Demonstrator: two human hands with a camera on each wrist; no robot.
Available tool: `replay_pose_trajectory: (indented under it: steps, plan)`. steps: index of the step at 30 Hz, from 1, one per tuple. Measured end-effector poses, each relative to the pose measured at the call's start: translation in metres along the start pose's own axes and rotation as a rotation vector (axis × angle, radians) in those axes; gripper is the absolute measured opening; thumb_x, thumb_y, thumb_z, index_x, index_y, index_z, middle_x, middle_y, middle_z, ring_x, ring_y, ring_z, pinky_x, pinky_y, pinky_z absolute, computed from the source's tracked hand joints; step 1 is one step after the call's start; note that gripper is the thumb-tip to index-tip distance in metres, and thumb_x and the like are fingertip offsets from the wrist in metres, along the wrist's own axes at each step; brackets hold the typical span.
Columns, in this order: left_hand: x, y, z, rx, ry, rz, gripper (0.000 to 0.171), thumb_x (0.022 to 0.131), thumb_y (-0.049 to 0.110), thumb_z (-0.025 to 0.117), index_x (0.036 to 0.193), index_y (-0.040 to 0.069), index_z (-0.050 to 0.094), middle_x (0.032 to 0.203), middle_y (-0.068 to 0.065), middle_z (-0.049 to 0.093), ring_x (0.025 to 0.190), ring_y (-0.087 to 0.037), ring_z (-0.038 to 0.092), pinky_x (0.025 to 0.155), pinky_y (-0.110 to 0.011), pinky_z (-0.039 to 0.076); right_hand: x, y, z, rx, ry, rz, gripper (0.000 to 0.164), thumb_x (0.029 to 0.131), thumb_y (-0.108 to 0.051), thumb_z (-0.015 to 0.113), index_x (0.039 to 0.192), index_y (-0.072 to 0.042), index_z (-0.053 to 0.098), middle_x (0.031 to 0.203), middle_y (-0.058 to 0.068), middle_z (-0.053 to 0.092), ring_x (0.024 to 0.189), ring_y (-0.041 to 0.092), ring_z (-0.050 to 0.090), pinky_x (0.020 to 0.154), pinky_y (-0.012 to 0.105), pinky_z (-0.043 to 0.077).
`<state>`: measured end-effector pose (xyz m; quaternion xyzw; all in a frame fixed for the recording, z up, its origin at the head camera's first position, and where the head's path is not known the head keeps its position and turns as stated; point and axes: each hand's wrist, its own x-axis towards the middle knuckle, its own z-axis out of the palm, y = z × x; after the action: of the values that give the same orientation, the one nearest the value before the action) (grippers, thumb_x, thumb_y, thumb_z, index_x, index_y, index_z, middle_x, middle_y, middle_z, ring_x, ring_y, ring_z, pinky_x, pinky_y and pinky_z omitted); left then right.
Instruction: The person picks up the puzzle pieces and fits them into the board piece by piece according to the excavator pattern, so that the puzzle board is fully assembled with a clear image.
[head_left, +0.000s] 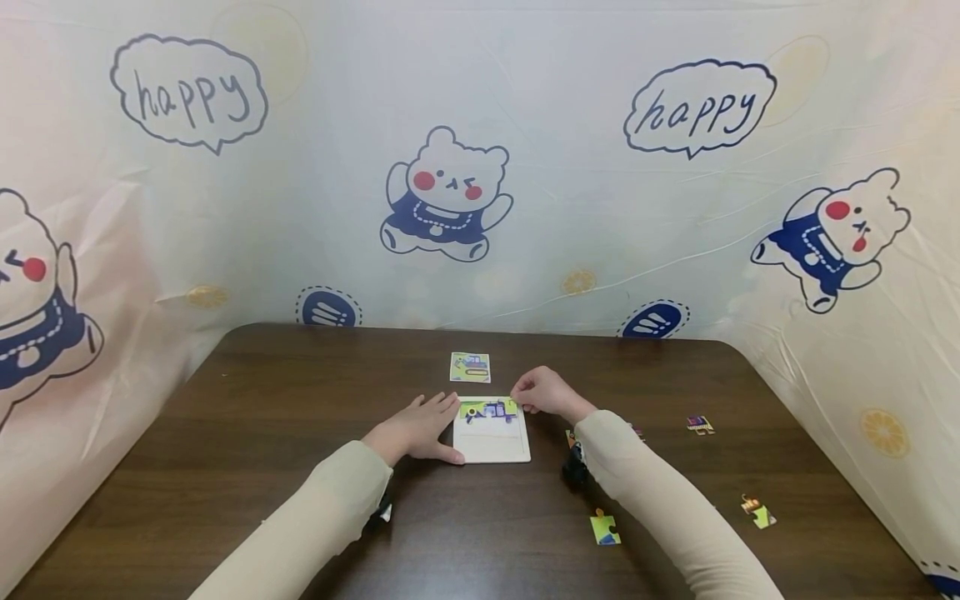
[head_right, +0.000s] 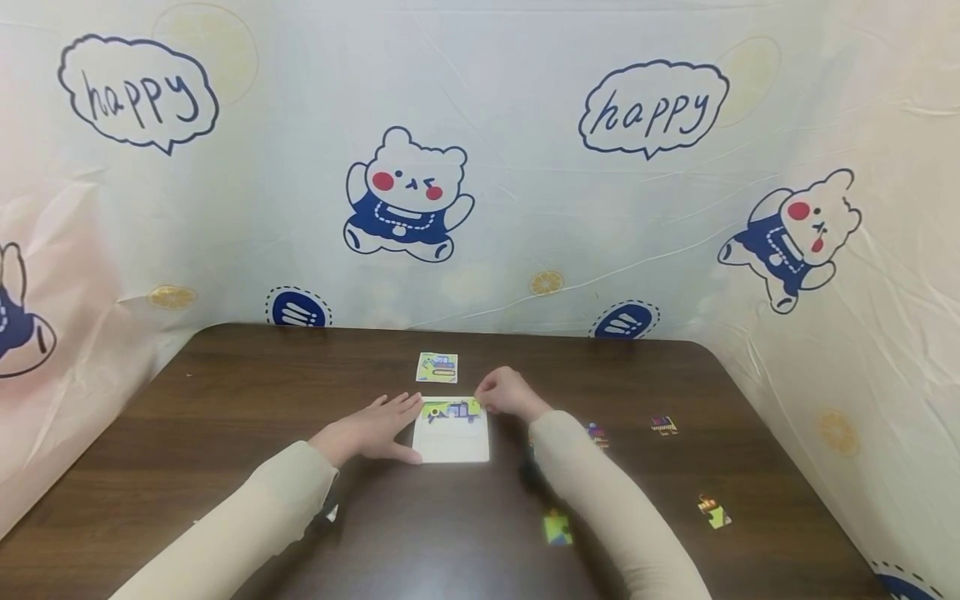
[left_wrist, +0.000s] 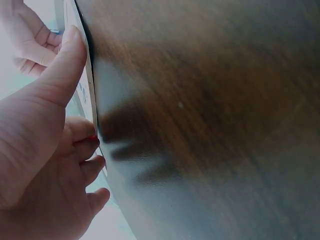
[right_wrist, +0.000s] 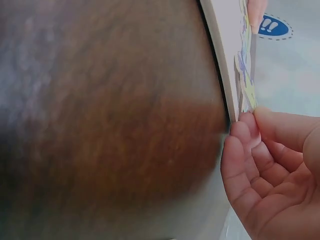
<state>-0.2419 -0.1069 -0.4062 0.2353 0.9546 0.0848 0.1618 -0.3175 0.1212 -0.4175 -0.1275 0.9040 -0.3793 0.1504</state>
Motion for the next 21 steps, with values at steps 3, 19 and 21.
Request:
replay_pose_trajectory:
  steps: [3,19,21]
  plan:
    - [0.0001,0.0001,0.0004,-0.001,0.005,0.004,0.091,0.08,0.053,0.064,0.143,-0.002,0.028,0.149,-0.015,0.022,0.136,-0.031,0.017,0.107,-0.049,0.012,-0.0002,-0.0012,0.0006,-0.013,0.006,0.005,0.009,0.087,-0.008,0.064,0.083,-0.003,0.069,0.068,0.004,0.061,0.061,0.015,0.056,0.056,0.026,0.049]
    - [0.0014,-0.0009,0.0006,0.0,-0.003,-0.007,0.092,0.079,0.055,0.063,0.143,-0.001,0.027,0.149,-0.014,0.022,0.136,-0.03,0.017,0.107,-0.049,0.012,-0.0088,-0.0062,0.0039,-0.226,-0.038,-0.178,0.008,0.082,-0.009,0.07,0.09,-0.01,0.072,0.082,-0.002,0.063,0.068,0.014,0.051,0.059,0.027,0.044]
    - [0.0019,-0.0013,0.0009,0.001,-0.004,-0.009,0.092,0.079,0.055,0.063,0.143,0.0,0.027,0.149,-0.014,0.022,0.136,-0.03,0.016,0.107,-0.049,0.012,-0.0092,-0.007,0.0046,-0.255,-0.044,-0.195,0.009,0.082,-0.008,0.069,0.091,-0.009,0.071,0.083,-0.001,0.063,0.068,0.015,0.051,0.059,0.027,0.045]
